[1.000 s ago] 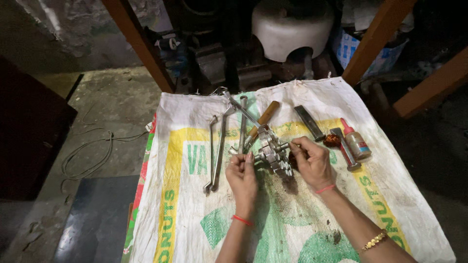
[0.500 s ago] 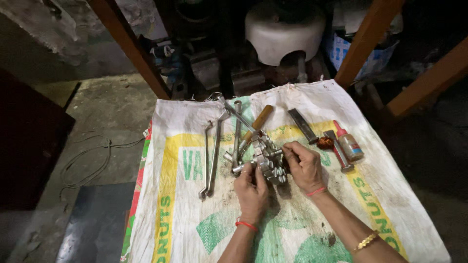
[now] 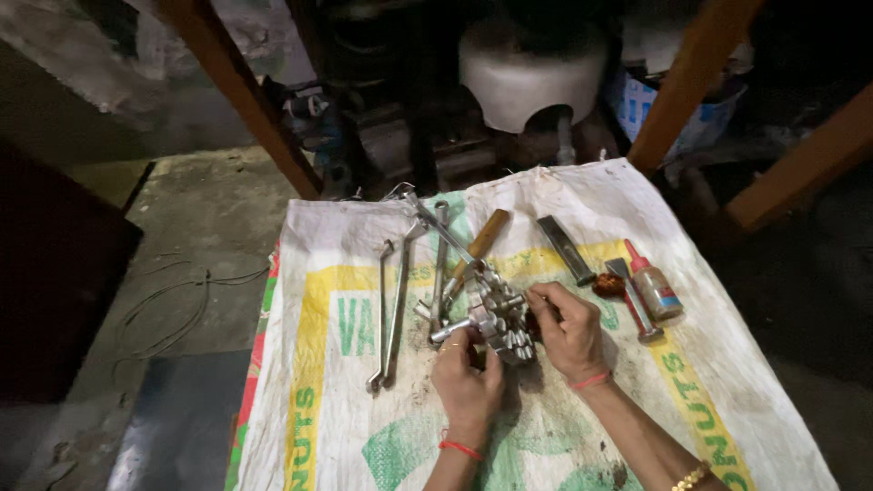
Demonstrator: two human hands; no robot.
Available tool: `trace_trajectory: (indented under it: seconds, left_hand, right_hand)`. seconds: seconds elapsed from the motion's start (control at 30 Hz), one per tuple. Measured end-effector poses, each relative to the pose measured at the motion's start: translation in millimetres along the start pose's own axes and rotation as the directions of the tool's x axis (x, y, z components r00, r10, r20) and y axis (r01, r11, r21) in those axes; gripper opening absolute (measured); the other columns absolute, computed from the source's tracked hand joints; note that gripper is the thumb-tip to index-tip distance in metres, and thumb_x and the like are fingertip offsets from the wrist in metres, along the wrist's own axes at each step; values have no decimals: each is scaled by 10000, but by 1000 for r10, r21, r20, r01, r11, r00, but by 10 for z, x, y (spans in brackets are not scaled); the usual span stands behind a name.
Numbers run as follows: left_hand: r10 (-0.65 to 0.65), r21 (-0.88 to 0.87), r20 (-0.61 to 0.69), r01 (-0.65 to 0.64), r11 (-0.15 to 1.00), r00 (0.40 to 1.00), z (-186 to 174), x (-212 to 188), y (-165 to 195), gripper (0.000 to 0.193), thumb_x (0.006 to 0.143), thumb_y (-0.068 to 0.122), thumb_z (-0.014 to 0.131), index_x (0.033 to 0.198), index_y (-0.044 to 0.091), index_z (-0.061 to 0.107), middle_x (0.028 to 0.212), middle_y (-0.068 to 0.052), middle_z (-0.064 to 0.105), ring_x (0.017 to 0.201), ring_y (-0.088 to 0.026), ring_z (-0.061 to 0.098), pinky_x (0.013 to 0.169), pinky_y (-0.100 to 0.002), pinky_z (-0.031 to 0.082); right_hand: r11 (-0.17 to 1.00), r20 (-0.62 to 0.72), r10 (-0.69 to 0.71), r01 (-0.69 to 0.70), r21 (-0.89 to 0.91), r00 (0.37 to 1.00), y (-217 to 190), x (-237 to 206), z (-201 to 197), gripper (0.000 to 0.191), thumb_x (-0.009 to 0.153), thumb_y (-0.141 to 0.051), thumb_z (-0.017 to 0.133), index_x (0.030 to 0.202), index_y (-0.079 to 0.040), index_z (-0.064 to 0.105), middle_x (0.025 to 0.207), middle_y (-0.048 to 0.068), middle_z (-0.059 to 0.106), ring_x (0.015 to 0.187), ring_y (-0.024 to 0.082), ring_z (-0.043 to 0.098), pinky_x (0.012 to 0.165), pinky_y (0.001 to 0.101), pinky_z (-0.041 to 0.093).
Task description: The person assembles a bicycle freewheel on a workbench, fitting ratchet pawls and springs into the sprocket body by hand, pressing components into place, and using wrenches to tighten and adjust the assembly. They pick up small parts one at a time and reposition the freewheel while working.
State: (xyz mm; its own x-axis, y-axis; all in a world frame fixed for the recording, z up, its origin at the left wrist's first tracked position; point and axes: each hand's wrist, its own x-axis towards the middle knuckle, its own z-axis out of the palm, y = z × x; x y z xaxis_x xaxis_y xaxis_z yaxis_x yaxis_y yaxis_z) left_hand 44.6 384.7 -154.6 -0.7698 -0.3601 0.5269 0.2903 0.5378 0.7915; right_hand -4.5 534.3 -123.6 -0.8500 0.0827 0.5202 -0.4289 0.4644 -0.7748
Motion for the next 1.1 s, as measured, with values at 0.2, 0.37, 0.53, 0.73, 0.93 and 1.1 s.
trace_trajectory:
  seconds: [0.2, 0.37, 0.53, 0.73, 0.93, 1.1]
  left_hand:
    - [80, -146, -73, -90, 985, 994, -307, -46, 355, 334, 874, -58, 634, 1201, 9, 625, 1092, -165, 649, 894, -296, 680, 691, -360, 566]
    - [455, -56, 44, -453, 890, 889, -401, 0, 800, 429, 884, -81, 644, 1308, -30, 598, 1230, -227, 624, 1066, -372, 661, 855, -401, 577]
    - [409, 33, 88, -413, 910, 908, -177, 122, 860, 361, 942, -59, 660, 1300, -72, 618, 1240, -237, 632, 1070, -368, 669, 844, -403, 587]
    - [468, 173, 126, -484, 858, 875, -209, 10, 740, 455, 882, -50, 625, 1337, -46, 631, 1268, -204, 649, 1093, -347, 670, 863, -400, 586]
    - [542, 272, 167, -567, 778, 824, -156, -114, 713, 461, 845, 58, 641, 1305, 51, 675, 1268, -195, 644, 1139, -363, 650, 934, -414, 580]
    - [529, 226, 110, -540, 811, 841, -77, -89, 669, 343, 836, 54, 669, 1178, 56, 697, 1218, -187, 654, 1097, -367, 658, 893, -416, 577]
  right_hand:
    - [999, -9, 35, -35, 6, 999, -16, -45, -45, 147, 972, -138, 693, 1003, 1, 730, 743, 62, 695, 633, 100, 588, 583, 279, 472]
    - [997, 15, 15, -16, 69, 1000, -84, -114, -93, 122, 978, -109, 668, 993, 0, 719, 731, 47, 695, 637, 67, 623, 558, 252, 501]
    - [999, 15, -38, 37, 37, 999, -90, -112, -129, 109, 962, -102, 675, 975, -1, 713, 701, 56, 682, 573, 80, 631, 518, 252, 490]
    - [974, 69, -223, 225, -25, 972, -66, -199, -332, 131, 975, -87, 675, 1049, 12, 716, 902, 110, 745, 758, 134, 714, 648, 270, 551]
    - [989, 373, -101, 134, -64, 922, -197, -242, -710, 118, 876, -88, 707, 939, 0, 754, 804, 79, 744, 630, 157, 692, 561, 285, 568]
    - [975, 540, -148, 213, -60, 829, -243, -75, -998, 104, 844, -119, 744, 830, -17, 727, 775, 43, 741, 703, 124, 701, 639, 314, 555]
